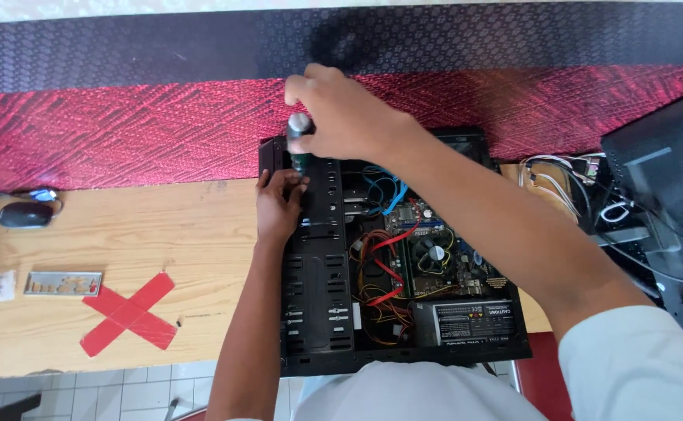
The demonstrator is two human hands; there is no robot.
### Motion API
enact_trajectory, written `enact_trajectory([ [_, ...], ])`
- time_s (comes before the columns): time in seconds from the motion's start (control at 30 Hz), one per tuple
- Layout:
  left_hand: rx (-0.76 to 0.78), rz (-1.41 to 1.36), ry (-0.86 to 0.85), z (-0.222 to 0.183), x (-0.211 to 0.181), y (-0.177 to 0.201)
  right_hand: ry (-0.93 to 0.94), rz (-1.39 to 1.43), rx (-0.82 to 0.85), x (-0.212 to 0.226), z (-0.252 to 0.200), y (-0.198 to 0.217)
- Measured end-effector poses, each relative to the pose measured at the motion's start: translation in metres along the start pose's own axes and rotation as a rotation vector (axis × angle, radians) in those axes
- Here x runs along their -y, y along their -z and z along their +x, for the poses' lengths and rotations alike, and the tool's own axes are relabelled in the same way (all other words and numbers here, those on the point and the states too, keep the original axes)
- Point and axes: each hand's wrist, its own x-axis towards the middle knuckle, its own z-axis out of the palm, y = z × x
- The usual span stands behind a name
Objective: Fastening screws and managing internal components inside a computer case to finalize assembly.
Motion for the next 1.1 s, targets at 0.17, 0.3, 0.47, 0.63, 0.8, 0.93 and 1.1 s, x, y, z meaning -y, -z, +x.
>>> enact_trajectory([
  [0.17, -0.015, -0.007, 0.040, 0.001, -0.001, 0.001, -0.123, -0.229, -0.001, 0.005, -0.001, -0.008],
  [0.3, 0.015, 0.003, 0.009, 0.001, 0.002, 0.002, -0.111, -0.321, -0.036, 0.002, -0.001, -0.013],
  [0.47, 0.057, 0.156, -0.034, 0.002, 0.007, -0.001, -0.055, -0.252, 0.039, 0.010, -0.005, 0.001],
  [0.63, -0.057, 0.188, -0.088, -0.001, 0.035, -0.013, -0.060, -0.186, -0.003, 0.000, -0.006, -0.016],
  [0.8, -0.033, 0.151, -0.059, -0.003, 0.030, -0.011, -0.131, -0.110, -0.106, -0.001, -0.003, -0.023],
  [0.93, -0.046, 0.136, -0.050, -0.002, 0.021, -0.008, -0.221, -0.216, -0.124, 0.007, -0.008, -0.019],
  [1.1, -0.074, 0.133, -0.051, -0.002, 0.017, -0.008, -0.255, -0.283, -0.086, -0.009, -0.005, -0.032],
])
